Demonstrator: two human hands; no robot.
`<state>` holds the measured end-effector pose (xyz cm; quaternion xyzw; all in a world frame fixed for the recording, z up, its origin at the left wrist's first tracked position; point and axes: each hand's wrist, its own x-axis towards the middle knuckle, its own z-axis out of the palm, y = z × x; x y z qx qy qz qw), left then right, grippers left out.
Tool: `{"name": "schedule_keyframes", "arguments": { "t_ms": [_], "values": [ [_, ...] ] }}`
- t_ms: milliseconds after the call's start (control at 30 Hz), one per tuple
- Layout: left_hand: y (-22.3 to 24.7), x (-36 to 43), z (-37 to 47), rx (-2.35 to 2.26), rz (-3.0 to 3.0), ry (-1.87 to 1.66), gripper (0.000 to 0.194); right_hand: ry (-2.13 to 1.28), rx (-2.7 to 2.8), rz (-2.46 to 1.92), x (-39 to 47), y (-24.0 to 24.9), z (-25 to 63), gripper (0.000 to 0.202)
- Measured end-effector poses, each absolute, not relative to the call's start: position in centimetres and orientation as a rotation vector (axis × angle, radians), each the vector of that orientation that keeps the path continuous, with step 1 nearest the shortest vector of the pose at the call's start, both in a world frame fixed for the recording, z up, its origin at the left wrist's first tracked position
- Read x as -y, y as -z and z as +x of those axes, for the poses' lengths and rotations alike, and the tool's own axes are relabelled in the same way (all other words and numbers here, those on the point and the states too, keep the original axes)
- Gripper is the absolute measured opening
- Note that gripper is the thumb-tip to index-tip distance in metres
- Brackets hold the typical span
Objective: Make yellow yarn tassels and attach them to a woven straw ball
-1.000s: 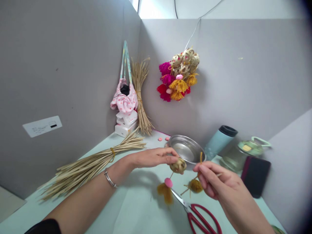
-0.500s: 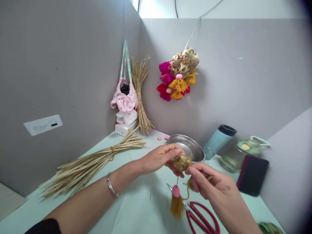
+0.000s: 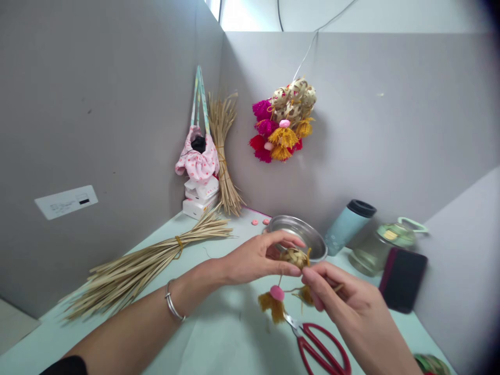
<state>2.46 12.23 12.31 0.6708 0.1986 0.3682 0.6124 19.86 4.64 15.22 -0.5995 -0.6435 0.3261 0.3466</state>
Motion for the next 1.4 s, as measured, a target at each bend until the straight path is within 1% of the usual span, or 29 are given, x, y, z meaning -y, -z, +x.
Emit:
{"name": "schedule_keyframes", "arguments": {
  "t_ms": [100, 233, 500, 733, 867, 967, 1133, 1267, 1400],
  "values": [
    [-12.7, -12.0, 2.3, -0.480, 1.565, -0.799, 0.043, -0.798, 1.725, -1.534, -4.7, -15.0, 19.9, 0.040],
    [-12.7, -12.1, 2.2, -0.462, 1.563, -0.809, 0.039, -0.759, 1.764, -1.516, -4.7, -14.8, 20.0, 0.040],
    [-12.3, -12.1, 2.8, -0.317, 1.411, -0.797, 0.038, -0.684, 1.815, -1.536, -4.6, -14.8, 20.1, 0.037],
    [-12.4, -11.8, 2.7, -0.416, 1.451, -0.776, 0.038, -0.604, 1.981, -1.510, -4.6, -14.4, 20.6, 0.038],
    [-12.4, -11.6, 2.8, -0.396, 1.495, -0.846, 0.030, -0.583, 1.992, -1.547, -4.4, -14.5, 20.2, 0.037],
    [-12.4, -11.6, 2.9, -0.401, 1.510, -0.894, 0.027, -0.660, 1.998, -1.532, -4.4, -14.9, 20.0, 0.034],
    [-12.3, -11.7, 2.8, -0.452, 1.519, -0.899, 0.026, -0.830, 1.994, -1.418, -4.3, -16.0, 21.4, 0.018],
    [-12.4, -11.6, 2.8, -0.485, 1.518, -0.860, 0.028, -0.914, 1.856, -1.314, -4.4, -16.5, 23.0, 0.021],
    [-12.2, -11.6, 2.9, -0.419, 1.539, -0.862, 0.027, -0.888, 1.617, -1.281, -5.0, -16.3, 23.6, 0.023]
  ]
}}
